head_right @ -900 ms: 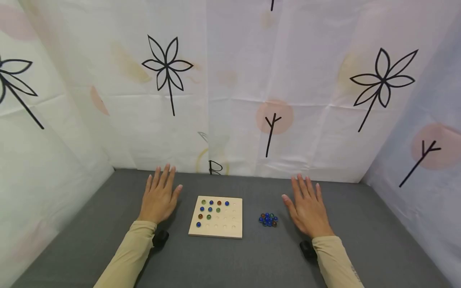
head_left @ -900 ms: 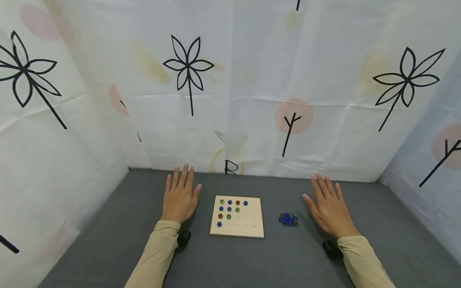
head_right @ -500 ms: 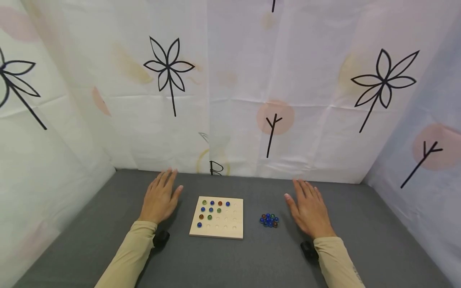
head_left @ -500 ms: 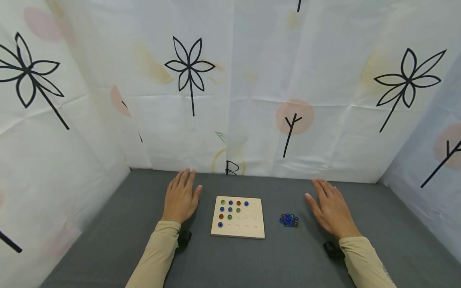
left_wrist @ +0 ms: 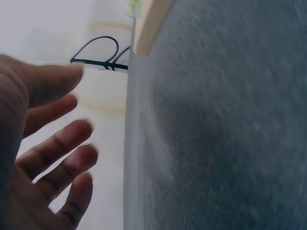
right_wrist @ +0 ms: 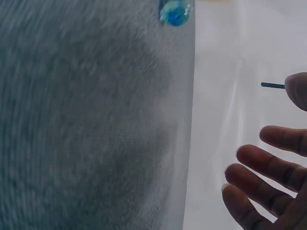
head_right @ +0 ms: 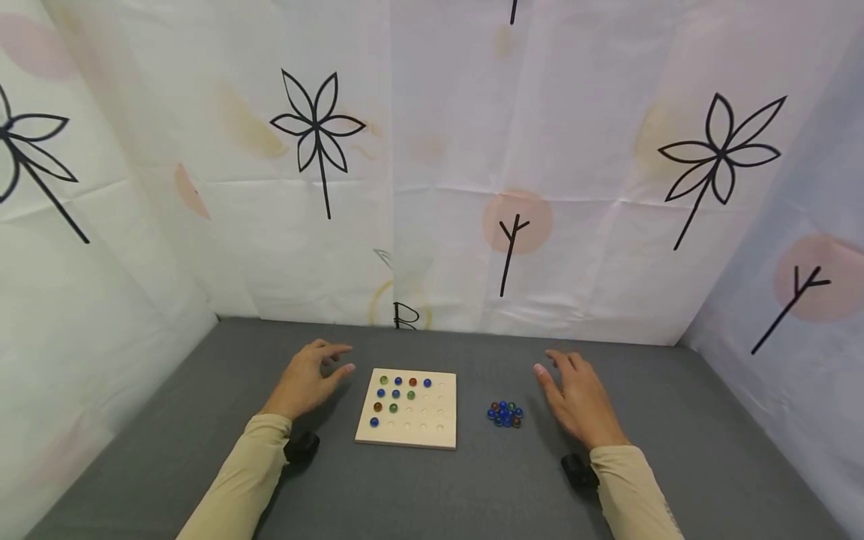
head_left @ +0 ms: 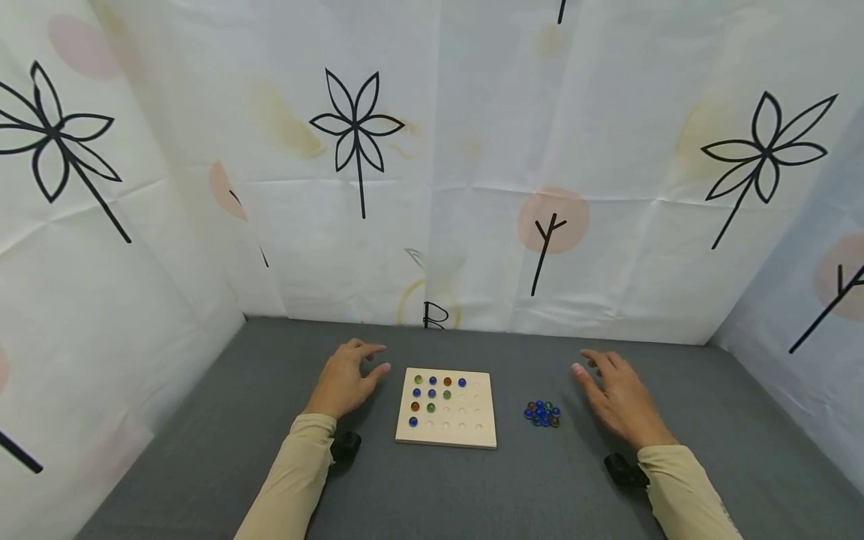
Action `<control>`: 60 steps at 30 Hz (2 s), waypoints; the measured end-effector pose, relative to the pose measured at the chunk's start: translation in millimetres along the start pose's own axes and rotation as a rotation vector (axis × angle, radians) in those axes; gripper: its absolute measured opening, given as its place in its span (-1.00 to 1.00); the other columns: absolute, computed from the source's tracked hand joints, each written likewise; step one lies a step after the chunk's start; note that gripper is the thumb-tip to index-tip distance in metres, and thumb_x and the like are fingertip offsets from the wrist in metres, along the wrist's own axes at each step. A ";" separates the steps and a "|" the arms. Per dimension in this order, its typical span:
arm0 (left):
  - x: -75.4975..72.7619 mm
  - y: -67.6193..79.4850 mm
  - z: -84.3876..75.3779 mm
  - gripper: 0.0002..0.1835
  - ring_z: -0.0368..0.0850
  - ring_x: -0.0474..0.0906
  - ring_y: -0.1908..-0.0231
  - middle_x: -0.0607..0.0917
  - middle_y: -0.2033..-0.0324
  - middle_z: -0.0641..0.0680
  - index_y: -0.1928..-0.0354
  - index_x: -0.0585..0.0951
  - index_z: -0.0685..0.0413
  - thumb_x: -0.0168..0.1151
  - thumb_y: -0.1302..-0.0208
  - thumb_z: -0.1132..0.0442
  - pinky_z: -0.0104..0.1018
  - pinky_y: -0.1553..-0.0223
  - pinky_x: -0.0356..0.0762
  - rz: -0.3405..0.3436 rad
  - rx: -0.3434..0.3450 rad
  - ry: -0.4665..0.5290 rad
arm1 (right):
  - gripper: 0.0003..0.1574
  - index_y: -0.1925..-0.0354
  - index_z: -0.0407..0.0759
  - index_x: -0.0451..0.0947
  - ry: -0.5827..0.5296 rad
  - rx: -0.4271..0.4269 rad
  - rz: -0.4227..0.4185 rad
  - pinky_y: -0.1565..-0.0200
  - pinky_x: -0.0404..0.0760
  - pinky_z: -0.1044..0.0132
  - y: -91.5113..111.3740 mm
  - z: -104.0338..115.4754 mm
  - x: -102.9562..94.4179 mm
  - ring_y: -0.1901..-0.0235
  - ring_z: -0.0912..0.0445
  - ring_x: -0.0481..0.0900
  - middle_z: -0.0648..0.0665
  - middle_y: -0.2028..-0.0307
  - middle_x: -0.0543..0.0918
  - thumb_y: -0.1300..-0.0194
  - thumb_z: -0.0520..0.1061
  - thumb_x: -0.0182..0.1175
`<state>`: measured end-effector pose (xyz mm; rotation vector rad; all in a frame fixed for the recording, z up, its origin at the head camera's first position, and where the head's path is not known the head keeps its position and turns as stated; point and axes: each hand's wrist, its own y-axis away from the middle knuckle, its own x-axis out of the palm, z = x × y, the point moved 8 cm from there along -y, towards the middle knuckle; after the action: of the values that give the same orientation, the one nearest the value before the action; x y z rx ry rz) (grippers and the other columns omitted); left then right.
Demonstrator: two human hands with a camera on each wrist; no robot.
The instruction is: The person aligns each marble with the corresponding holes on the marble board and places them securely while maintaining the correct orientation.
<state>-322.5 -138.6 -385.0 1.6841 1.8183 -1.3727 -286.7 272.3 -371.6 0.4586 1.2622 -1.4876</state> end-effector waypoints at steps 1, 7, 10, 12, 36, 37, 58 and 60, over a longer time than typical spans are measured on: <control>2.9 0.0 0.5 -0.61 0.02 0.53 0.19 0.64 0.15 0.10 -0.14 0.72 0.08 0.44 -0.31 0.14 -0.01 0.21 0.51 0.035 -0.017 0.032 | -0.42 -0.29 -0.44 0.44 -0.012 0.009 0.010 0.07 0.47 -0.26 -0.1 -0.3 0.7 0.03 -0.30 0.54 -0.41 0.00 0.56 -0.58 0.00 0.09; 18.6 1.5 2.5 -0.58 -0.12 0.49 0.25 0.61 0.24 -0.02 -0.14 0.73 0.00 0.49 -0.25 0.11 -0.14 0.26 0.48 0.212 -0.063 0.166 | -0.47 -0.25 -0.40 0.49 -0.054 0.045 0.046 0.20 0.52 -0.10 0.0 -1.6 3.6 0.15 -0.13 0.58 -0.27 0.11 0.58 -0.56 -0.02 0.13; 25.0 2.2 3.7 -0.57 -0.15 0.49 0.29 0.61 0.28 -0.05 -0.12 0.75 -0.02 0.52 -0.21 0.07 -0.17 0.27 0.49 0.279 -0.058 0.198 | -0.51 -0.21 -0.39 0.54 -0.067 0.046 0.051 0.23 0.52 -0.03 -0.1 -1.6 4.6 0.20 -0.07 0.58 -0.21 0.17 0.59 -0.54 -0.04 0.17; 28.8 3.0 4.7 -0.55 -0.15 0.47 0.31 0.61 0.29 -0.06 -0.11 0.76 -0.01 0.54 -0.18 0.05 -0.18 0.28 0.48 0.319 -0.052 0.229 | -0.53 -0.19 -0.38 0.56 -0.086 0.053 0.060 0.24 0.52 0.01 0.2 -1.9 5.7 0.23 -0.03 0.57 -0.19 0.19 0.61 -0.53 -0.05 0.19; 47.4 8.2 11.2 -0.57 -0.07 0.34 0.32 0.60 0.26 -0.02 -0.07 0.78 -0.02 0.58 -0.13 0.08 -0.22 0.29 0.35 0.453 -0.065 0.379 | -0.75 0.07 -0.34 0.71 -0.479 0.064 0.432 0.33 0.55 0.32 5.6 -12.5 32.5 0.36 0.22 0.57 -0.09 0.29 0.69 -0.35 -0.20 0.36; 47.5 8.1 11.0 -0.56 -0.07 0.34 0.32 0.60 0.26 -0.02 -0.07 0.78 -0.01 0.58 -0.13 0.08 -0.22 0.29 0.35 0.453 -0.064 0.379 | -0.75 0.07 -0.33 0.71 -0.482 0.069 0.445 0.33 0.55 0.32 5.8 -12.9 33.4 0.36 0.22 0.57 -0.10 0.29 0.69 -0.34 -0.20 0.37; 47.3 8.3 12.2 -0.56 -0.07 0.35 0.33 0.61 0.27 -0.03 -0.06 0.79 0.00 0.59 -0.11 0.09 -0.24 0.30 0.36 0.442 -0.059 0.386 | -0.75 0.11 -0.31 0.75 -0.632 0.039 0.616 0.37 0.55 0.30 11.9 -2.0 40.5 0.39 0.19 0.57 -0.15 0.28 0.71 -0.27 -0.20 0.44; 47.4 8.4 12.4 -0.56 -0.08 0.35 0.33 0.60 0.27 -0.03 -0.06 0.79 0.00 0.59 -0.11 0.09 -0.24 0.31 0.35 0.441 -0.059 0.382 | -0.75 0.11 -0.31 0.75 -0.623 0.041 0.614 0.37 0.55 0.31 11.8 -1.8 41.4 0.39 0.19 0.57 -0.15 0.27 0.71 -0.26 -0.20 0.44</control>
<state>-332.0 -121.3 -430.6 2.2592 1.5018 -0.8499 -291.3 256.1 -411.3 0.3275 0.5270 -1.0074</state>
